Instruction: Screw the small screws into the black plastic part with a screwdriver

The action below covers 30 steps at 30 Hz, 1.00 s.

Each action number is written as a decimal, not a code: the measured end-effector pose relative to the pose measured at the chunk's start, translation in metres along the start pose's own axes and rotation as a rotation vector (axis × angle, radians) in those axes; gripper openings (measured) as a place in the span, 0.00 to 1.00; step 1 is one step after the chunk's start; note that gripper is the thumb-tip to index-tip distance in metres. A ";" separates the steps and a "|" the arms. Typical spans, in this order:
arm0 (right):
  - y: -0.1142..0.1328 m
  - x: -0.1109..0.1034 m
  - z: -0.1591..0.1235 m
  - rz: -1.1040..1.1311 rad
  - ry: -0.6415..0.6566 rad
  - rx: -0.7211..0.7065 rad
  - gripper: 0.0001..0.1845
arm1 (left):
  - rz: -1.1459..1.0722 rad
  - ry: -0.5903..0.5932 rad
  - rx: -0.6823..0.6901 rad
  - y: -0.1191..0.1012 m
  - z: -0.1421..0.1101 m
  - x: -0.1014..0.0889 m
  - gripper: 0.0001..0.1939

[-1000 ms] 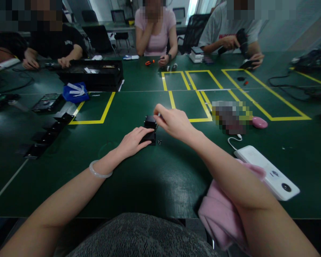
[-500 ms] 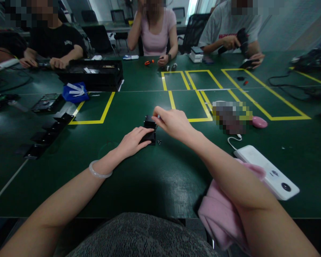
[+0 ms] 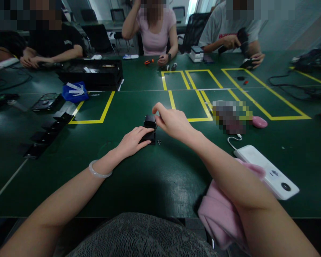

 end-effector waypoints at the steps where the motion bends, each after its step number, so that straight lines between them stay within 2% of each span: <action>1: 0.000 0.000 0.000 0.007 -0.003 0.001 0.19 | -0.001 0.000 0.002 0.000 0.000 0.000 0.22; 30: 0.002 -0.001 -0.001 0.022 -0.001 -0.024 0.20 | -0.001 0.003 -0.008 0.000 0.000 -0.001 0.22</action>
Point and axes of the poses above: each hand's wrist, its own z-axis towards the middle knuckle, its own x-axis out of the palm, y = z × x, the point moved 10 cm from there along z, towards the middle knuckle, and after that the axes turned 7 degrees about -z, right-handed, at the moved point
